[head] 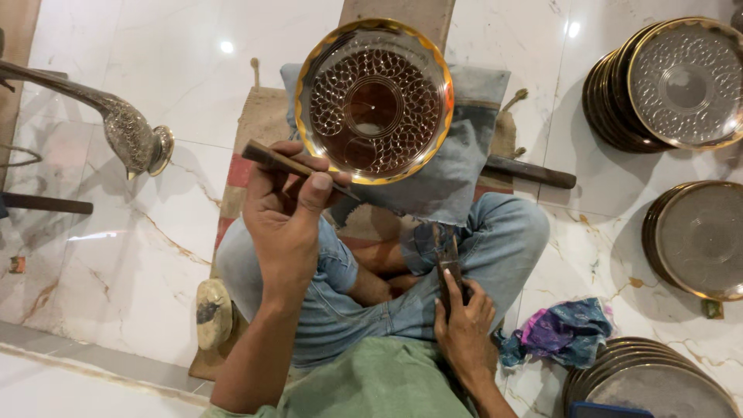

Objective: The person sits cross-legged on the floor with a decorative brass plate on their lap and engraves its patterned surface, holding a chisel against the metal with one hand and striking it with a wooden mallet held in the other hand. They reposition the chisel across different areas of the plate and briefly wipe the plate with a cloth before resuming hammering.

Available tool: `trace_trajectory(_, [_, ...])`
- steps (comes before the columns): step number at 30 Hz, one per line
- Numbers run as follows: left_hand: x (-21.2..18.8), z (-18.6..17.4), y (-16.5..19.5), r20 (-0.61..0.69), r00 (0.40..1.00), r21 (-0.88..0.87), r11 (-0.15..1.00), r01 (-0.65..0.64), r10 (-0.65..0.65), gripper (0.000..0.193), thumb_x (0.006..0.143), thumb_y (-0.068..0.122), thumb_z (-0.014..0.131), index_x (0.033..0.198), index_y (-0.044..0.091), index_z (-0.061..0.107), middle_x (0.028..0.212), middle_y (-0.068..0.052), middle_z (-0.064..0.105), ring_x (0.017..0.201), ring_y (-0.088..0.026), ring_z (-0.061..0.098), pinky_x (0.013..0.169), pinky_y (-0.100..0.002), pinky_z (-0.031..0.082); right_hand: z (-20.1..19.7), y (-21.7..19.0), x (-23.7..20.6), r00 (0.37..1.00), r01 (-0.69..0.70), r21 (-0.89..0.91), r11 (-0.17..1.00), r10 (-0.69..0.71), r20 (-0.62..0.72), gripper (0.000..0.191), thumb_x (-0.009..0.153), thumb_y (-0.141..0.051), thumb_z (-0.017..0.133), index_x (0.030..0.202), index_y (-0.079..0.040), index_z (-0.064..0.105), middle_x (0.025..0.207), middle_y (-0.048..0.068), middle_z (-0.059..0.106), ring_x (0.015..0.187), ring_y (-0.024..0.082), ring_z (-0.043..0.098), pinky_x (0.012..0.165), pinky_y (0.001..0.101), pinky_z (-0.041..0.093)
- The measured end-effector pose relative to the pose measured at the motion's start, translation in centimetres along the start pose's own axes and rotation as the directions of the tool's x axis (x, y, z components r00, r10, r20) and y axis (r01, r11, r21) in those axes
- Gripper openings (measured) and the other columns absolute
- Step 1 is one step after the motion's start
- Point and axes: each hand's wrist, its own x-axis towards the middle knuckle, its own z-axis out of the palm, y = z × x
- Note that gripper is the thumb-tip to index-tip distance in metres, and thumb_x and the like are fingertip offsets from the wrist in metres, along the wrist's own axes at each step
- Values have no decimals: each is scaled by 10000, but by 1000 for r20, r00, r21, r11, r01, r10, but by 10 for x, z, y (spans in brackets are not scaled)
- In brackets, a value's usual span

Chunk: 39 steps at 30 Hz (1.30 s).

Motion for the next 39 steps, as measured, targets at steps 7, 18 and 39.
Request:
trace_trajectory(7, [17,32,-8,-24,999,-90,996,-25,23,346,1043,21,662,1344,9,490,1139,-105,669,1041,-243,751,953,-381,648,-19,11,21,993,-111,164,980,106,43,543,764,-181,819,1282,-145,659,1201,191,554,1010,360,539,869,456,475])
trace_trajectory(18, [83,-45,-52,-48,999,105,994,-19,24,358,1026,-11,691,1323,3,491,1124,-96,656,1042,-200,725,927,-325,630,-35,-61,166,995,-96,504,858,71,69,303,937,-129,718,1234,-76,694,920,88,739,746,190,687,679,332,546])
trace_trajectory(39, [148,-149,-140,-359,923,36,986,160,-136,329,1039,46,654,1321,25,487,1110,-78,649,976,-148,709,837,-307,643,3,-77,189,955,-251,535,807,297,0,163,984,-55,724,1144,-28,715,905,15,716,747,51,597,666,220,490])
